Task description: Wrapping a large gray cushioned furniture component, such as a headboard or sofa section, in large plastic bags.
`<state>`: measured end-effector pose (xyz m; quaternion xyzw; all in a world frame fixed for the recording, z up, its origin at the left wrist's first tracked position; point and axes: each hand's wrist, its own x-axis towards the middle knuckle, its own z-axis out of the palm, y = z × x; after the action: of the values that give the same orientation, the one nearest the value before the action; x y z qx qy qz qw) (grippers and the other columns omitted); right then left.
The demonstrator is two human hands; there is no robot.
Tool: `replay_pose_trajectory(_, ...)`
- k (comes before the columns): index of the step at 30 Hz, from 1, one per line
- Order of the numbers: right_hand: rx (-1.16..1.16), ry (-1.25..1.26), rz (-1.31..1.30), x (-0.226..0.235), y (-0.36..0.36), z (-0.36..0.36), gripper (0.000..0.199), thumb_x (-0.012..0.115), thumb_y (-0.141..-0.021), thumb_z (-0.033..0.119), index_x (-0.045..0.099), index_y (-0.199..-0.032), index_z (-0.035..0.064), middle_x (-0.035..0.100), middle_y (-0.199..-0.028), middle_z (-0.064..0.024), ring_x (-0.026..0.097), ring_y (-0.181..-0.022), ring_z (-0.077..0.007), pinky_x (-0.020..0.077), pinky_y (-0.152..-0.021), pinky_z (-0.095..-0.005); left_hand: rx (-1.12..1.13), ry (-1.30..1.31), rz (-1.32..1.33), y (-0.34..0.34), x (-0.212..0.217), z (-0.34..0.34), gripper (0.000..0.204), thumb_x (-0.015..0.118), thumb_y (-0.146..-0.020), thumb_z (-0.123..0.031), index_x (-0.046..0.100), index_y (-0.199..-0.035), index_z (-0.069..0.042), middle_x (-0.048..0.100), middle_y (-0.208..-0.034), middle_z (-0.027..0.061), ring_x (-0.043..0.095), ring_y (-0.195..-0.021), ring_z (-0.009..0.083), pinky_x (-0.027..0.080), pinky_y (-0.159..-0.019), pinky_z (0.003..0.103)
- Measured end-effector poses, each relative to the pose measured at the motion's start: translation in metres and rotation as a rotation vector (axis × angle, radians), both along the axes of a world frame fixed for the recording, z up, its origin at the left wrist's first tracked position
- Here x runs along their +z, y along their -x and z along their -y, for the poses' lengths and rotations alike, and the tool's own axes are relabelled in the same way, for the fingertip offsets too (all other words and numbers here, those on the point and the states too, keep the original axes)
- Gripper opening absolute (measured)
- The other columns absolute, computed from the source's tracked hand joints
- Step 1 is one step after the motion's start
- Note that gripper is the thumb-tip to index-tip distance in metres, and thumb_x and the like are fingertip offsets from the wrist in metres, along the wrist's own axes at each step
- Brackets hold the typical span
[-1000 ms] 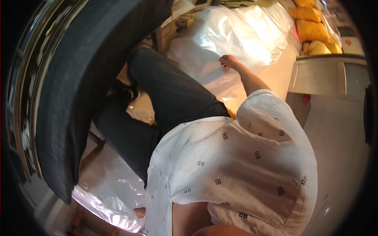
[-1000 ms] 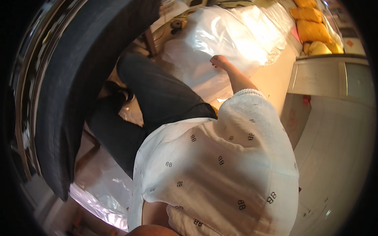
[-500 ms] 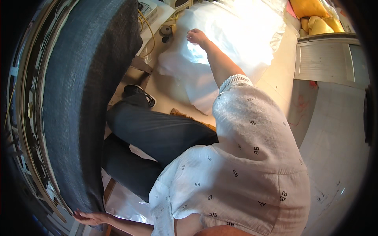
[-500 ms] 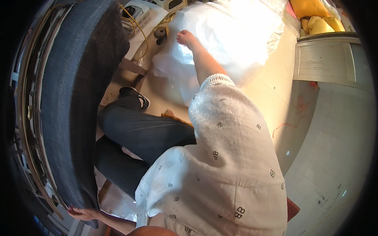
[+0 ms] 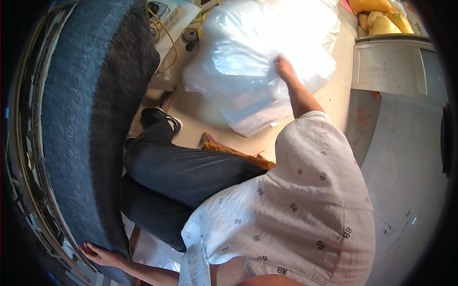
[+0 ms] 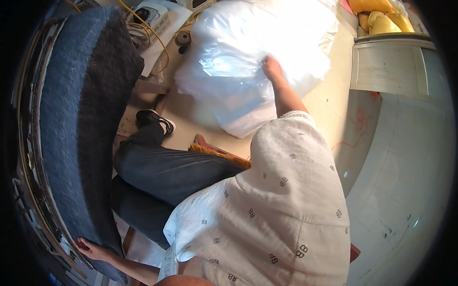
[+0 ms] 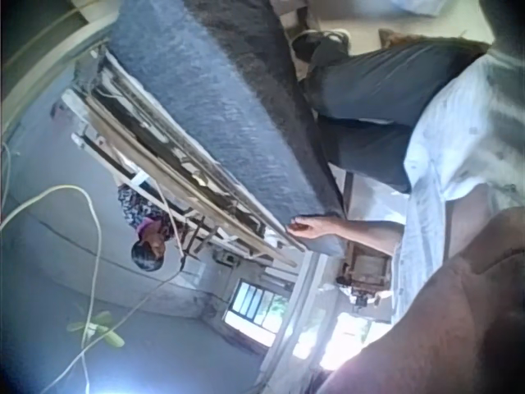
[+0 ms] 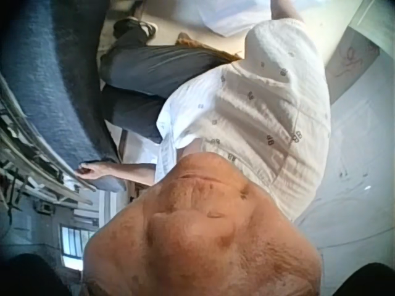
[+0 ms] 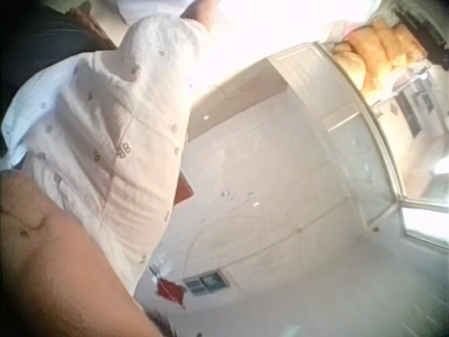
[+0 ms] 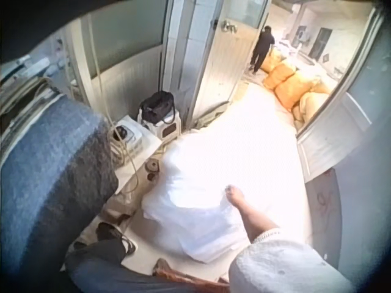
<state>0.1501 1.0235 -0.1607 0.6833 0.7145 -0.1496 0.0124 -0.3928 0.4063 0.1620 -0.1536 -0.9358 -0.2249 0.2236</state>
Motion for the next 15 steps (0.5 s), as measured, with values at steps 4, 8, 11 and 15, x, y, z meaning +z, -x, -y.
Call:
replay_pose_trajectory(4,-0.333,0.369,-0.983,0.036,-0.015,0.024,0.024,0.034,-0.089,0.013,0.055,-0.096,0.0030,0.064,-0.090,-0.0114,0.061,-0.081,-0.0182,0.0487,-0.069,-0.0276,-0.072,0.037,-0.017,0.001,0.000,-0.003,0.038,0.050,-0.091,-0.024,0.047,-0.123,-0.003,0.054,-0.117,0.0124,0.053,-0.106,0.0240,0.043,-0.089,0.033)
replay_pose_trajectory(8,-1.044,-0.215,-1.162,0.055,-0.091,0.030,0.019,0.035,-0.087,0.010,0.049,-0.097,0.0029,0.062,-0.094,-0.0137,0.061,-0.076,-0.0216,0.0500,-0.063,-0.0328,-0.065,-0.009,0.011,0.002,0.000,-0.006,0.039,0.050,-0.091,-0.022,0.046,-0.123,-0.001,0.054,-0.116,0.0126,0.053,-0.104,0.0240,0.043,-0.087,0.033)
replay_pose_trajectory(11,-0.783,-0.306,-1.156,0.059,-0.097,0.030,0.018,0.039,-0.084,0.012,0.050,-0.096,0.0030,0.062,-0.089,-0.0138,0.060,-0.073,-0.0221,0.0482,-0.060,-0.0313,-0.161,-0.028,-0.011,0.018,-0.005,0.012,0.038,0.051,-0.090,-0.020,0.046,-0.122,0.001,0.054,-0.115,0.0138,0.053,-0.103,0.0237,0.042,-0.087,0.032)
replay_pose_trajectory(15,-0.154,0.052,-1.205,0.080,-0.004,0.060,0.023,0.043,-0.087,0.018,0.056,-0.099,0.0044,0.062,-0.094,-0.0085,0.058,-0.077,-0.0160,0.0469,-0.070,-0.0290,-0.219,-0.056,-0.040,0.031,-0.013,0.022,0.037,0.053,-0.089,-0.018,0.046,-0.120,0.002,0.053,-0.115,0.0153,0.052,-0.102,0.0234,0.042,-0.087,0.032)
